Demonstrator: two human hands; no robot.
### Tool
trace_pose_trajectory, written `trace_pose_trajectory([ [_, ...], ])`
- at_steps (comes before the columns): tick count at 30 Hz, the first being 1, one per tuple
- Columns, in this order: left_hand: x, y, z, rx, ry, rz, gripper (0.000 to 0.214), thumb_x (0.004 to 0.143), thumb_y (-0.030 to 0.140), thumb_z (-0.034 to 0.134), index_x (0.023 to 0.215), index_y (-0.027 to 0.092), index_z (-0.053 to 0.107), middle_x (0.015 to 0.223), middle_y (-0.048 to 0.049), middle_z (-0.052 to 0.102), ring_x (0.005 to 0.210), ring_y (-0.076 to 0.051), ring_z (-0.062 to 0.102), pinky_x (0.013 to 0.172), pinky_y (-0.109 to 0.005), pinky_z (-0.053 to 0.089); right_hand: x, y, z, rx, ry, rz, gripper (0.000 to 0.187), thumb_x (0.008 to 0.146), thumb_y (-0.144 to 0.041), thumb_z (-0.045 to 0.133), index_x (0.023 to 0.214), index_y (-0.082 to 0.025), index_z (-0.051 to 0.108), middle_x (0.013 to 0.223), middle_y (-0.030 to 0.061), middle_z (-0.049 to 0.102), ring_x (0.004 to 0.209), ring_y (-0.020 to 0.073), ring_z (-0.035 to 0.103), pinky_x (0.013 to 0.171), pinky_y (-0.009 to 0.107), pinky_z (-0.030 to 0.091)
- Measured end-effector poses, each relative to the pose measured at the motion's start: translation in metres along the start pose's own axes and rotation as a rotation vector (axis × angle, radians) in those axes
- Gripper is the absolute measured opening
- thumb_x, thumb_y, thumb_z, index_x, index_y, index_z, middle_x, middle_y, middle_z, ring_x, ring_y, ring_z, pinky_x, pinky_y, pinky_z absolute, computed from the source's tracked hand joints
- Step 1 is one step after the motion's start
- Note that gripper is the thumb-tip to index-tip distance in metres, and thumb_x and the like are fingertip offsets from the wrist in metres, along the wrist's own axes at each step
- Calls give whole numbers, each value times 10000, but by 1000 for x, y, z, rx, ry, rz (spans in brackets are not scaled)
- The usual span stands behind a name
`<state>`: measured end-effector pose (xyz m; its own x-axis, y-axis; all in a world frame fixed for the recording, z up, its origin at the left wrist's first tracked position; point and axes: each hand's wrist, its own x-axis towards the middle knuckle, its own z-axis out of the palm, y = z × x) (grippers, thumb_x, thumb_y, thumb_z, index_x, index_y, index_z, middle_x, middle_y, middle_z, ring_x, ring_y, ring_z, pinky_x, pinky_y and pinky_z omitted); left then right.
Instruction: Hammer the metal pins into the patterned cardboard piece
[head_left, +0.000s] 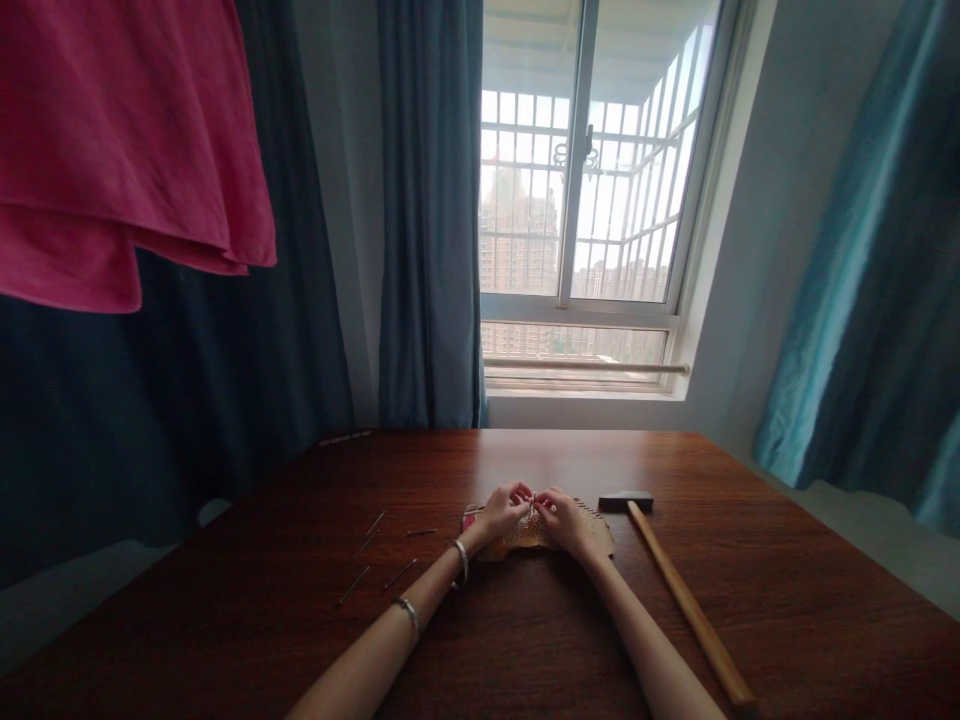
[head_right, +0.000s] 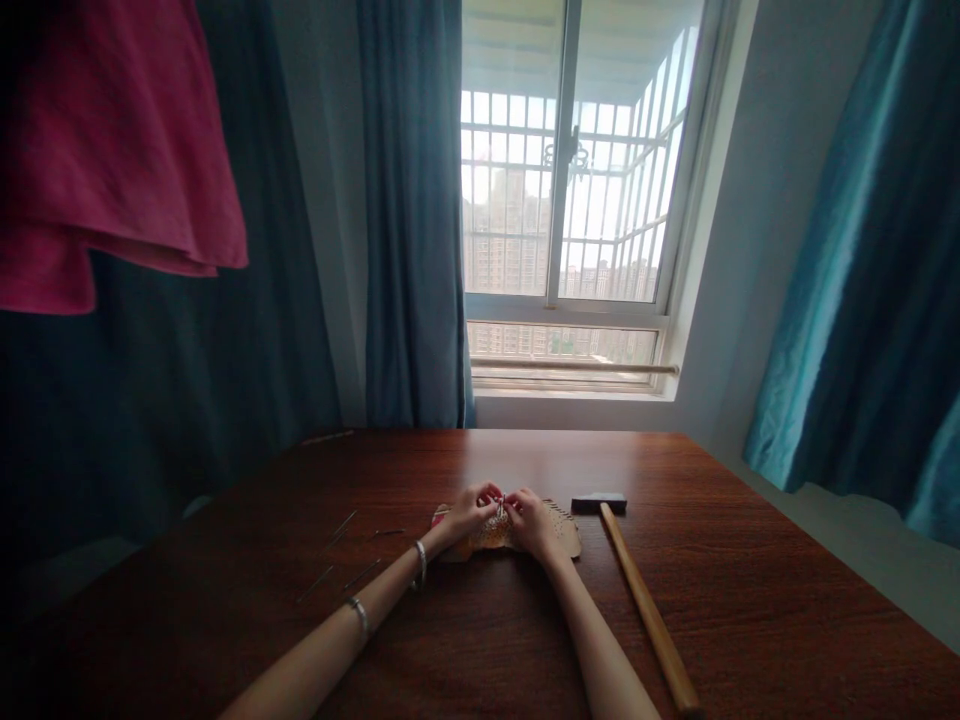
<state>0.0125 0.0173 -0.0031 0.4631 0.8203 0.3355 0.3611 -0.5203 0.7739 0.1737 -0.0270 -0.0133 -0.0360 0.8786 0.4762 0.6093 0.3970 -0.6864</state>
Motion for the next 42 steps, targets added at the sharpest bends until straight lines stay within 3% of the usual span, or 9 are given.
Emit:
trace_pose_trajectory([
  [5, 1, 4, 1, 17, 16, 17, 182, 713, 191, 565, 881, 143, 614, 807, -30, 657, 730, -140, 597, 685, -245, 485, 1, 2, 0, -20, 6, 31, 142, 790, -241, 543, 746, -274, 674, 784, 14, 648, 724, 144, 600, 703, 218, 456],
  [12, 1, 9, 3, 92, 37, 22, 190, 739, 300, 592, 834, 146, 649, 747, -30, 661, 688, -148, 592, 653, -243, 463, 1, 6, 2, -24, 21, 20, 156, 789, -233, 542, 735, -256, 686, 772, 17, 643, 727, 144, 590, 697, 220, 446],
  [22, 4, 0, 8, 112, 86, 64, 210, 747, 340, 599, 832, 151, 635, 745, -23, 641, 695, -149, 580, 645, -238, 449, 3, 12, 2, -27, 9, 19, 165, 776, -204, 544, 722, -261, 689, 764, 11, 637, 687, 134, 573, 671, 218, 441],
  [33, -1, 6, 6, 112, 54, 42, 186, 692, 142, 561, 869, 158, 617, 766, -13, 637, 735, -145, 584, 696, -240, 462, 3, 11, 2, -28, 7, 23, 167, 786, -223, 537, 732, -241, 694, 761, 14, 638, 701, 137, 584, 685, 216, 444],
  [42, -4, 6, 7, 129, 64, 74, 147, 731, 213, 579, 860, 159, 624, 817, -21, 649, 728, -136, 581, 677, -226, 457, 1, 7, 0, -34, -6, 25, 145, 789, -201, 542, 764, -232, 682, 802, 10, 635, 737, 121, 587, 703, 198, 441],
])
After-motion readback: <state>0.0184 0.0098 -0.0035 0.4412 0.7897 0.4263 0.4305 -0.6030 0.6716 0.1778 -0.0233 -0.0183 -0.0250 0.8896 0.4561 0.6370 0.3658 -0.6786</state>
